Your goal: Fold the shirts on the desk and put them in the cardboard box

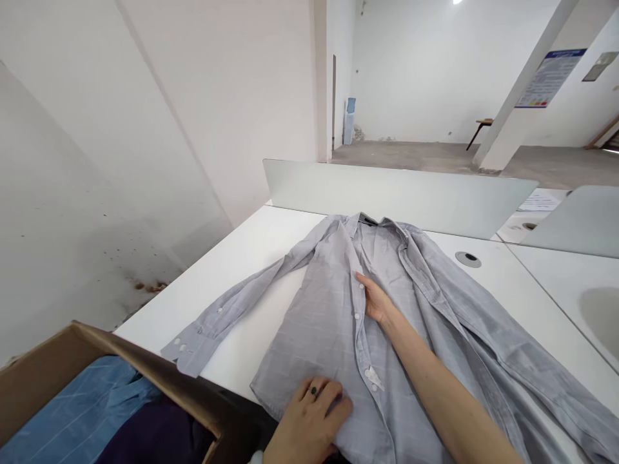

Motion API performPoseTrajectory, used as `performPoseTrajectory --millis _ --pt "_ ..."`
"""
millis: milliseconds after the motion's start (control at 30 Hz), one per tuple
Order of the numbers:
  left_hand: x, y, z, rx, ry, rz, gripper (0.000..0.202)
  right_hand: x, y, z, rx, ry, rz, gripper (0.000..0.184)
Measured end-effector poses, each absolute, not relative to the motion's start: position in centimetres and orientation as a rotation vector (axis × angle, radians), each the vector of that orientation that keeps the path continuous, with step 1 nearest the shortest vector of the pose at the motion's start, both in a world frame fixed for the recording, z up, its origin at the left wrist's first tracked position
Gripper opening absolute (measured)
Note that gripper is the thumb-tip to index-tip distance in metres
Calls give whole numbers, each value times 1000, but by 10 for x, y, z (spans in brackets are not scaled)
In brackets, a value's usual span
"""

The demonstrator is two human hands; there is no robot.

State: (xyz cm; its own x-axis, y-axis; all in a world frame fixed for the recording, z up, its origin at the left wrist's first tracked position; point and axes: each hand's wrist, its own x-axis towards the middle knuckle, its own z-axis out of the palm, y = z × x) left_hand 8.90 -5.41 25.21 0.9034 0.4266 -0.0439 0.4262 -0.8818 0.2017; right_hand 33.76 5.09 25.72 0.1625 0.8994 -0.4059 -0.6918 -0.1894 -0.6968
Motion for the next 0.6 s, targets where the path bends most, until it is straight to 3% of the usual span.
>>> performPoseTrajectory --millis 200,333,600 --pt "83 -45 254 2841 476 -48 27 340 51 255 -991 -220 1476 29" --pt "81 -37 250 2784 398 -72 22 352 56 250 -1065 -366 1398 30" --pt "84 -29 219 2817 302 215 19 418 125 277 -1830 -1042 609 29"
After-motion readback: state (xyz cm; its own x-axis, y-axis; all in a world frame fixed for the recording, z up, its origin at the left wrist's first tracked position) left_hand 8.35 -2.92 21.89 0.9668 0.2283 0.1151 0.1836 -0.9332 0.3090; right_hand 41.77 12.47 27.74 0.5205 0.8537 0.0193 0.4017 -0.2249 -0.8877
